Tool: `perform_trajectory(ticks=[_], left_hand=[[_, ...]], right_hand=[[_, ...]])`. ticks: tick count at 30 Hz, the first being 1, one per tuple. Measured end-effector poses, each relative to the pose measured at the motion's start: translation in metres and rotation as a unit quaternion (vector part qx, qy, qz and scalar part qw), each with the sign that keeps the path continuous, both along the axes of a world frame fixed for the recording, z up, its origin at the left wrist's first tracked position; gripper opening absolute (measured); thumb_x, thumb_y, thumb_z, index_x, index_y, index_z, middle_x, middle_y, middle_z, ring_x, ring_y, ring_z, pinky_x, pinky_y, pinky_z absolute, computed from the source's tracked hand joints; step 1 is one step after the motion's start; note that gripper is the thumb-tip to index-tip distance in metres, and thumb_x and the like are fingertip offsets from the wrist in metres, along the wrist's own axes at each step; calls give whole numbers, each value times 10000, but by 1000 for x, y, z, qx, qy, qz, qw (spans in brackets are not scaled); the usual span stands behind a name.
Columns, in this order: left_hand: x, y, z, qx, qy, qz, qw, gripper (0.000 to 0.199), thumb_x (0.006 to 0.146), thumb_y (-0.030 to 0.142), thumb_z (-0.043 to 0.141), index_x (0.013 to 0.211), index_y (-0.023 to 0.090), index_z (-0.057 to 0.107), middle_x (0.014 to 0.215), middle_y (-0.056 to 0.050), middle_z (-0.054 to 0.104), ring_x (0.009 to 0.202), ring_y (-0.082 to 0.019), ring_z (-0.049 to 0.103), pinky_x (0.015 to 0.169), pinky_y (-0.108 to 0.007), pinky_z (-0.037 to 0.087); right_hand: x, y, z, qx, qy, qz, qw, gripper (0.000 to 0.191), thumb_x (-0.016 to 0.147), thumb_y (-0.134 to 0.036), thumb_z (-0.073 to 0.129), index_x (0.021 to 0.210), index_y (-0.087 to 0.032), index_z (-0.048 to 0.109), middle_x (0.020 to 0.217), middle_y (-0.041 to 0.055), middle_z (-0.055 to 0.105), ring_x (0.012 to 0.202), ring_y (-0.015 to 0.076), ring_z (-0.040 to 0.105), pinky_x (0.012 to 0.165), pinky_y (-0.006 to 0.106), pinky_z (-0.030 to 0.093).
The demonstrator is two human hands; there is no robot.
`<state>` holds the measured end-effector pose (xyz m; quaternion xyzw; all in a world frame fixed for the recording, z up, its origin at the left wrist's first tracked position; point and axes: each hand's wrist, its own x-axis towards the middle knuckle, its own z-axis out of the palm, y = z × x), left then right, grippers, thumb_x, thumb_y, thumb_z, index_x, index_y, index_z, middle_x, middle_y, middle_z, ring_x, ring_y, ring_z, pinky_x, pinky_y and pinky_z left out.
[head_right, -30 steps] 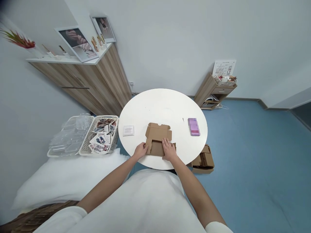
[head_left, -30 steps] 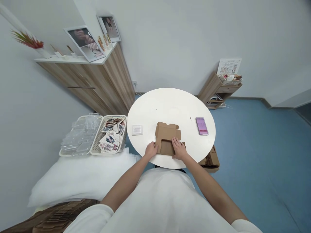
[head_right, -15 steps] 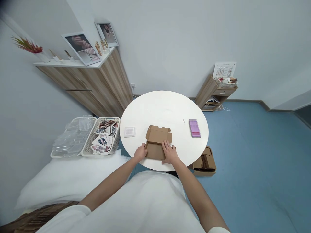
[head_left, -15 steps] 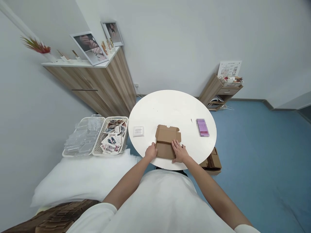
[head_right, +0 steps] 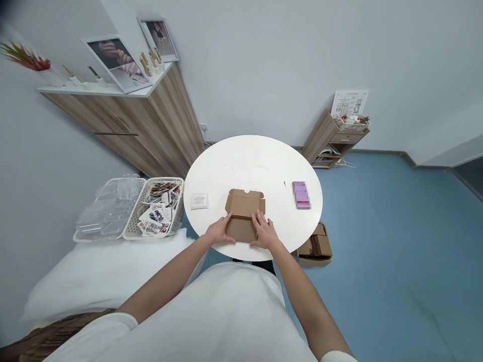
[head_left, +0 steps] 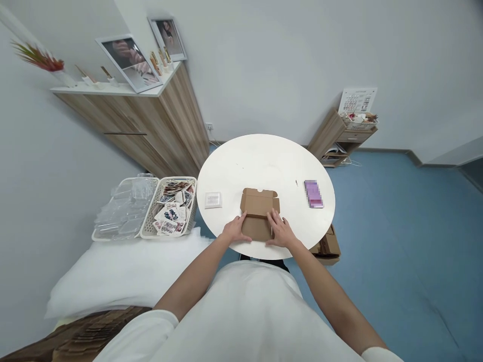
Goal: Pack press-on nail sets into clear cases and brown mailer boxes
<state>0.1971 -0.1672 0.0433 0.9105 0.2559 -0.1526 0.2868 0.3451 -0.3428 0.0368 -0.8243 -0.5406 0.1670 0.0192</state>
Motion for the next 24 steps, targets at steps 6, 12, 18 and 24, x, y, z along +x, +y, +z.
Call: perform_trajectory(ticks=[6,12,18,24], left_hand=[[1,-5,-4,-24,-11,29,999,1105,465,563,681,1340,271,73,1160,-105,460,1049,-291,484,762,-308,393],[16,-15,-7,-35,-19,33,999,1113,476,585,657,1343,270,35,1193,-109,432,1033,-289,490,736,-300,394],[26,-28,-8,-39,-15,35,999,1145,460,603,653,1346,271,10,1182,-107,434,1001,-285,506,707,-298,403],[36,-39,-7,-43,5,46,998,1116,479,593,649,1338,297,1,1138,-95,454,963,-277,531,683,-290,402]], right_hand=[[11,-44,-14,76,121,-323,936,750,804,-521,289,1364,-90,37,1362,166,289,1207,260,351,902,388,351],[11,-49,-18,174,386,-415,806,633,809,-506,302,1334,-160,230,1188,105,515,956,208,562,742,322,459],[22,-27,-11,130,305,-384,861,511,707,-457,476,1135,-178,465,950,61,596,766,177,572,693,311,446],[42,-21,-20,61,197,-367,907,187,670,-265,471,846,-203,480,675,-4,563,646,164,535,578,266,396]])
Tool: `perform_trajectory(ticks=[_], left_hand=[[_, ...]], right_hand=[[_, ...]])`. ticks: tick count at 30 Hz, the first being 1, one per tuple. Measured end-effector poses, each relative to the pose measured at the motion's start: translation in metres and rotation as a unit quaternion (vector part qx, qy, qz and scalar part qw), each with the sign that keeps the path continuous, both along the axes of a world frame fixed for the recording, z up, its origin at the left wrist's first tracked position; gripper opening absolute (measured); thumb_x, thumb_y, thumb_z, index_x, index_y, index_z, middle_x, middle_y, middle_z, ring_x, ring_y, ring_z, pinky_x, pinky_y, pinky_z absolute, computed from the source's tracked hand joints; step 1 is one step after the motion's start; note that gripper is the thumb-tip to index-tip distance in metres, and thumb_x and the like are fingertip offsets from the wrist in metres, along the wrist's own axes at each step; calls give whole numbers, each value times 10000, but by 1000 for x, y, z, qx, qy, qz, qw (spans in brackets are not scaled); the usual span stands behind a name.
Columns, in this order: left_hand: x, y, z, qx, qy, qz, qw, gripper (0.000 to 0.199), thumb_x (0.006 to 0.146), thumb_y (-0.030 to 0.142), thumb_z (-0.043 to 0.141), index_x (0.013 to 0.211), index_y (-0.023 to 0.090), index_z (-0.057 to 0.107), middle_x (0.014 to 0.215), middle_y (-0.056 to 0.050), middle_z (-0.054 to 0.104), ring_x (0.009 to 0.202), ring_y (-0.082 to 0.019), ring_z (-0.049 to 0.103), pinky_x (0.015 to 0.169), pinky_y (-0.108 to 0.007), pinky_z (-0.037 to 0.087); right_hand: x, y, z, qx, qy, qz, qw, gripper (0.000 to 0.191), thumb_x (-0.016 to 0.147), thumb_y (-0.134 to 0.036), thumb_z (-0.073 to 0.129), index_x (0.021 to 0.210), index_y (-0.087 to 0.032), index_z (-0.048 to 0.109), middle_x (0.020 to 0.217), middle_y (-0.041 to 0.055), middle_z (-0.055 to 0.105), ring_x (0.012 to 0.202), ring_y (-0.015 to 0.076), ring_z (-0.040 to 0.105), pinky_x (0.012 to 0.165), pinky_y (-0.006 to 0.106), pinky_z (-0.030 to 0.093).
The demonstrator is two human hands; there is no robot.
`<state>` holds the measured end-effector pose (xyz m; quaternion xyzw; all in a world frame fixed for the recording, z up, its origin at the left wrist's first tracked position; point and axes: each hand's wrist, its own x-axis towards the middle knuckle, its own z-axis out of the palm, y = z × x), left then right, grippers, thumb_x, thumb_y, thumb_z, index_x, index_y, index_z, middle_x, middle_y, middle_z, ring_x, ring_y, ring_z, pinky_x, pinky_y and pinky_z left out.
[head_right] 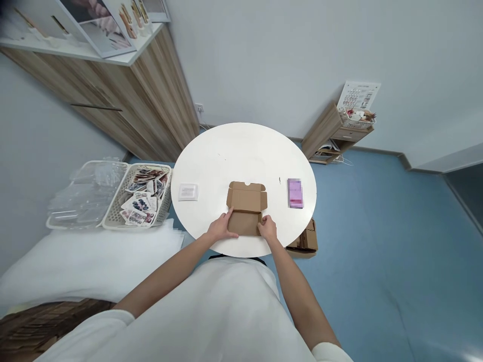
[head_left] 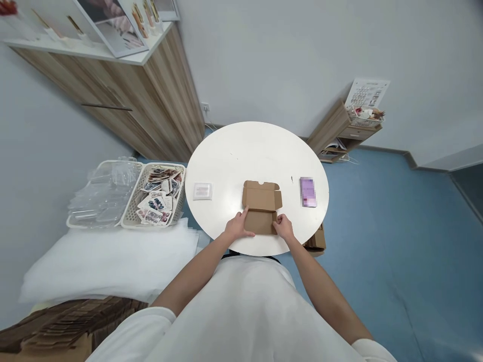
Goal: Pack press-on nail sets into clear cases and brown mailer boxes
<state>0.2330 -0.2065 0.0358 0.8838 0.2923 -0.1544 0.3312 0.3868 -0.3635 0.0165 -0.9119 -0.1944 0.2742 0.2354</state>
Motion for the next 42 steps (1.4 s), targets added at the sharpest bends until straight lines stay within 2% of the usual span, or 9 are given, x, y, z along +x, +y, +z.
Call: perform_trajectory(ticks=[4,9,16,22,28,31,34,38,42], left_hand=[[11,-4,0,-5,15,4,1000,1125,484,588,653,1341,293,-13,1128,-88,454,970,-271,529,687,-289,402],[25,-10,-4,-19,3,38,999,1114,517,579,644,1347,280,-37,1149,-93,428,978,-265,519,701,-299,407],[13,-32,-16,-66,-138,120,981,949,693,542,520,1356,210,-71,1271,-144,347,1144,-276,390,865,-380,367],[9,-37,-24,-116,-198,194,954,743,718,397,540,1333,167,193,1307,-134,351,1205,-254,328,980,-388,278],[18,-22,-26,-134,-193,212,949,755,674,298,576,1325,175,215,1330,-125,337,1231,-268,287,1010,-401,238],[14,-20,-28,-140,-169,201,955,766,688,326,560,1335,168,182,1359,-128,285,1252,-274,250,1016,-412,227],[1,-17,-27,-136,-154,170,964,776,709,347,539,1345,161,135,1371,-131,255,1255,-273,240,1014,-424,235],[-30,4,-22,-73,-178,165,967,699,745,380,503,1329,173,181,1349,-127,290,1245,-267,253,1001,-436,258],[-66,52,-19,60,-208,263,940,572,781,379,452,1281,158,283,1336,-142,291,1249,-279,231,1010,-465,224]], right_hand=[[10,-2,-5,6,-8,19,1000,138,647,-192,441,784,-212,441,639,-14,535,613,161,514,551,254,371],[27,0,-7,37,10,2,999,159,670,-226,440,827,-206,450,654,-10,535,629,163,518,572,259,377],[26,-12,-8,119,65,-34,990,580,650,-460,533,1137,-180,386,907,56,542,803,195,543,673,297,419],[17,-15,-12,182,96,-24,978,587,677,-413,515,1185,-166,357,1058,101,497,900,208,514,695,311,443],[22,-3,-11,181,66,45,980,650,654,-380,553,1231,-187,323,1091,93,469,993,225,448,719,325,438],[18,-4,-3,167,30,24,985,673,671,-401,545,1253,-175,294,1113,115,439,958,221,464,725,339,440],[4,-2,16,187,-86,-21,978,590,719,-365,501,1243,-178,304,1159,127,398,1014,231,435,803,389,409],[-25,29,44,267,-184,29,946,424,755,-269,452,1165,-185,390,1151,125,417,1095,239,384,861,419,367],[-60,99,47,246,-56,186,950,323,743,-273,469,1060,-212,484,1045,80,519,991,217,461,869,411,369]])
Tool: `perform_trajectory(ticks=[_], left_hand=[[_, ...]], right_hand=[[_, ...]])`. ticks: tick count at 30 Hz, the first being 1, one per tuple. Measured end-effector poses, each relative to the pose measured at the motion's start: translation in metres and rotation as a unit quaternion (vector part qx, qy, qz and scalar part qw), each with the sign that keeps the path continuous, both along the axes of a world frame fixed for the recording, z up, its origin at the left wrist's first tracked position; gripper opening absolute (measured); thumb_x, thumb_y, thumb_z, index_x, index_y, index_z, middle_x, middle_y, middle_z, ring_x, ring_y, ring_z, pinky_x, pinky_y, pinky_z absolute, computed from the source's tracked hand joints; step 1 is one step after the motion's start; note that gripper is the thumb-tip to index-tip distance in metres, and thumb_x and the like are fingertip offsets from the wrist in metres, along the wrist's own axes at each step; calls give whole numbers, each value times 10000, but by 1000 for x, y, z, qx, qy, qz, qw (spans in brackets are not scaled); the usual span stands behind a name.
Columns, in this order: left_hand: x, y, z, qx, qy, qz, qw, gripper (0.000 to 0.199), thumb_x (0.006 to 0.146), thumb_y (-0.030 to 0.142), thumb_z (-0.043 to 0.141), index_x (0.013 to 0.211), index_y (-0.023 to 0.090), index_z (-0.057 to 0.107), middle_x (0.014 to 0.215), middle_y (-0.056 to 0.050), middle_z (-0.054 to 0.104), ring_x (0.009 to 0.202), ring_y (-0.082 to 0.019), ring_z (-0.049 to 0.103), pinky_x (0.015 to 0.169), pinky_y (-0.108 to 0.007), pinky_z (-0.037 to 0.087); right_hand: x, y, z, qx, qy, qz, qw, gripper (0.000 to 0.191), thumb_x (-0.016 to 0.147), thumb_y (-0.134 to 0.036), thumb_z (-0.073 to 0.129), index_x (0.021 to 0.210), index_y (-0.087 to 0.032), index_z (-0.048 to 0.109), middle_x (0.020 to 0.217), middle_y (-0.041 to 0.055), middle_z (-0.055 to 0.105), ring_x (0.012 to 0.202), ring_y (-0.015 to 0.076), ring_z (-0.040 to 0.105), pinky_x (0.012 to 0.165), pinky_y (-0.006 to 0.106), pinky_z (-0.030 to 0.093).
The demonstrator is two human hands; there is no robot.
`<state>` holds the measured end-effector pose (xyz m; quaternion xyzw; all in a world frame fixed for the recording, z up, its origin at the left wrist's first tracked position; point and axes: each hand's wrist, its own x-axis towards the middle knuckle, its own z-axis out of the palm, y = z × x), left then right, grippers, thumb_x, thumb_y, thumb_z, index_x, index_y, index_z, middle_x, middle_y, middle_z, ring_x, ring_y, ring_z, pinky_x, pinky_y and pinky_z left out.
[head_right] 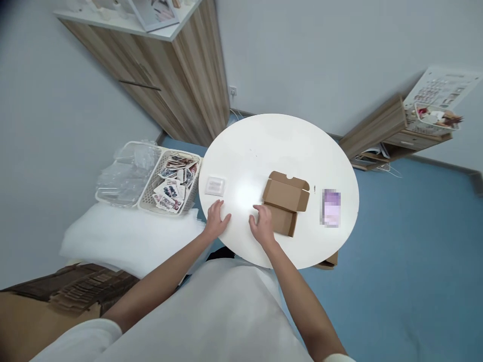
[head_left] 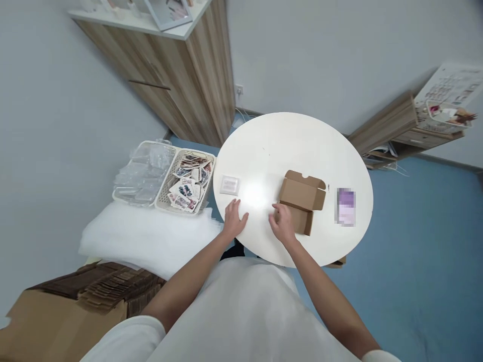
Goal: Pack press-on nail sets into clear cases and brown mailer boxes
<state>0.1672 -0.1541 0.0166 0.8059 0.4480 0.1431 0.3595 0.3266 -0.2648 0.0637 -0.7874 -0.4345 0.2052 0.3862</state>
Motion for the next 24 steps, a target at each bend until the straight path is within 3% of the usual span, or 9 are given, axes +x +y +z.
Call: perform_trajectory(ticks=[2,5,10,13,18,24], left_hand=[[-13,30,-1,13,0,67,998,566,782,364,453,1276,142,289,1341,-155,273,1259,-285,210,1015,-466,217],[-21,71,-4,-19,-11,112,993,566,780,328,461,1282,135,287,1336,-153,289,1264,-269,221,1030,-434,215],[-14,110,-14,-87,-29,100,991,437,816,256,392,1237,141,394,1282,-125,400,1214,-227,340,1021,-376,267],[-9,117,-19,-87,-42,92,991,392,808,214,395,1184,133,471,1211,-117,481,1166,-212,405,1004,-355,299],[-10,116,-28,-152,-100,153,971,348,767,177,459,1100,133,553,1081,-102,588,955,-186,566,897,-342,418],[-8,105,-24,-230,-201,181,935,340,718,159,525,1049,109,580,1002,-104,630,868,-159,602,816,-306,470]], right_hand=[[-16,39,-9,-60,83,7,995,419,709,-315,515,1114,-223,454,1092,76,512,961,212,481,844,401,394],[-33,89,-25,-117,235,-32,964,515,693,-371,534,1171,-221,413,1181,83,477,1024,204,473,836,357,417],[-48,137,-41,-106,344,-82,929,560,688,-371,544,1209,-232,390,1316,66,374,1137,200,412,884,324,393],[-54,148,-48,-91,354,-79,928,527,698,-331,528,1197,-222,399,1268,69,432,1067,186,472,859,325,415],[-59,150,-56,-73,328,-91,937,437,692,-242,514,1120,-189,448,1199,76,492,926,144,549,833,313,437],[-50,138,-45,-68,296,-112,946,344,668,-190,513,1011,-194,501,1106,58,549,805,118,575,791,306,459]])
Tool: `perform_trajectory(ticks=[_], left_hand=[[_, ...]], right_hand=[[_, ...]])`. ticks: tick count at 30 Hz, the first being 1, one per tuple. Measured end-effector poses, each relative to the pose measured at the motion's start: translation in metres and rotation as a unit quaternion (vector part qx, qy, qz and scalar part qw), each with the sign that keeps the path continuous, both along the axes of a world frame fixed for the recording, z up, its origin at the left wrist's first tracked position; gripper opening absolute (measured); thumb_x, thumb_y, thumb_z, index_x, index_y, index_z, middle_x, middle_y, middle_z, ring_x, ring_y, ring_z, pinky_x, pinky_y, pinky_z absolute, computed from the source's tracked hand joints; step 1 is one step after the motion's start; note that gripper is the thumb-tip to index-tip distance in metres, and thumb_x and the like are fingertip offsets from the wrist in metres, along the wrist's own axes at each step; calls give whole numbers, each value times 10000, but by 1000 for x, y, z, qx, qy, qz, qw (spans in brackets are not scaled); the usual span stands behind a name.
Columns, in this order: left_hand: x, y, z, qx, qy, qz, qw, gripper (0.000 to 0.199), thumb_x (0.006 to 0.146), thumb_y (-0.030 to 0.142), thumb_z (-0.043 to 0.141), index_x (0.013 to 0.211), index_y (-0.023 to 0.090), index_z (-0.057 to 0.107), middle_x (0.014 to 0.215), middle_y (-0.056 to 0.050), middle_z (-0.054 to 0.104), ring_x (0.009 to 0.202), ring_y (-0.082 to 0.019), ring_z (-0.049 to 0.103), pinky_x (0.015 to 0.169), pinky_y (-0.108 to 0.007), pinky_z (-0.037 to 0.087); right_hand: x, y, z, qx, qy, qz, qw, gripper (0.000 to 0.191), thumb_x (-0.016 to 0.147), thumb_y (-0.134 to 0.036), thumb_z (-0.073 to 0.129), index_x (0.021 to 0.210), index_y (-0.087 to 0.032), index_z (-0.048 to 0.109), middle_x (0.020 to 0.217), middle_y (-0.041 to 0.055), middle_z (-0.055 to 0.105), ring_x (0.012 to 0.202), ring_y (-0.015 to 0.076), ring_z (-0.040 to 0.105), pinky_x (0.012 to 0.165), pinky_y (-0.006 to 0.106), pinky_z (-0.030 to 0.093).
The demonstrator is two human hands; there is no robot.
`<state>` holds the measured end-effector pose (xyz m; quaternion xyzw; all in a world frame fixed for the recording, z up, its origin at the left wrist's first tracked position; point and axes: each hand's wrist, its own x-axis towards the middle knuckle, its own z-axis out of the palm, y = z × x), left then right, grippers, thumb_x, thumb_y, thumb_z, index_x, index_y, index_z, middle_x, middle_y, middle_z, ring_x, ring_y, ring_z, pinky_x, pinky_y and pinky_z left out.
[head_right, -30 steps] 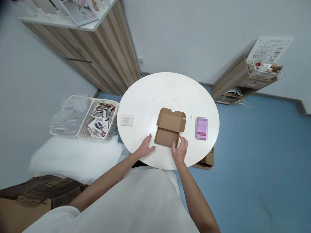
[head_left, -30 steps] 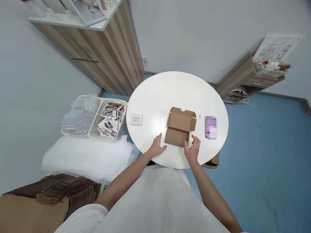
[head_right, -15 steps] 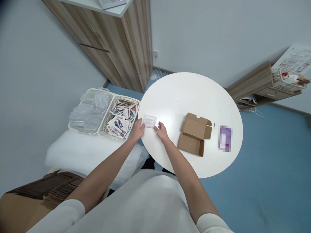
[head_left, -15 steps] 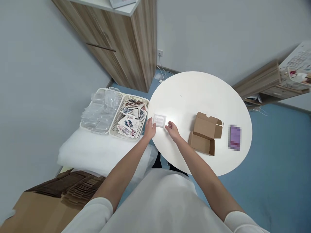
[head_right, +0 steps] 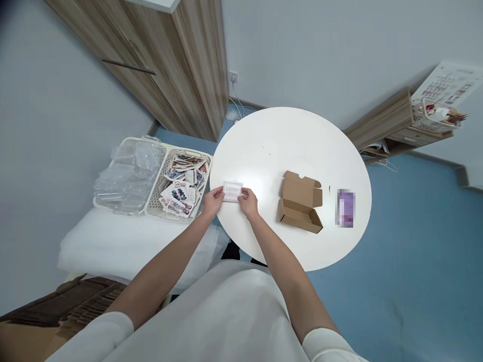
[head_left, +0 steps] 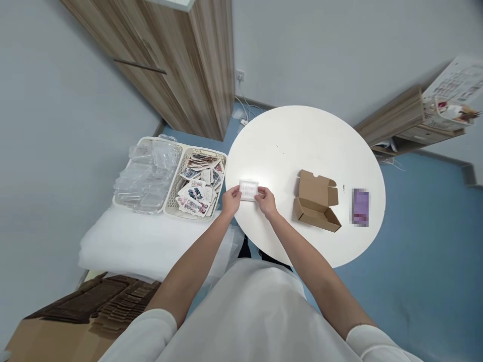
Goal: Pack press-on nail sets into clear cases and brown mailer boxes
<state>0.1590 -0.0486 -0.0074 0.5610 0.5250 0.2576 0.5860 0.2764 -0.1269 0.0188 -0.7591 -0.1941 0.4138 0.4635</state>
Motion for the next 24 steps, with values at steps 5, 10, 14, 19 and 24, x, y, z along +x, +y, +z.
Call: perform_trajectory(ticks=[5,10,14,19,24], left_hand=[[21,-14,29,42,-28,-28,998,344,733,218,530,1063,134,575,1007,-95,626,875,-168,593,781,-307,481],[70,-39,61,86,-51,-88,991,326,744,201,516,1062,157,567,1004,-78,618,858,-155,587,736,-283,493],[117,-72,77,91,-47,-149,984,325,742,193,515,1062,160,563,988,-69,616,798,-141,595,700,-271,500],[152,-115,88,96,-25,-251,963,355,744,172,488,1093,193,553,988,-46,624,793,-146,599,713,-271,495],[156,-144,87,107,18,-352,930,377,742,169,465,1107,232,534,955,-12,644,816,-169,607,762,-295,479]], right_hand=[[23,-19,28,48,-49,-10,998,316,674,-209,503,990,-211,514,1082,42,561,781,119,562,724,291,475],[67,-56,57,75,-110,-45,990,315,674,-244,518,987,-200,512,1058,58,571,782,132,570,720,306,477],[110,-100,72,73,-145,-64,985,300,670,-260,530,960,-184,514,1004,65,593,781,150,584,717,317,481],[148,-159,78,34,-176,-73,981,282,642,-250,554,919,-196,537,962,44,606,738,145,585,704,315,473],[154,-193,62,4,-164,-62,985,276,632,-243,541,904,-198,547,905,34,617,692,140,584,661,303,463]])
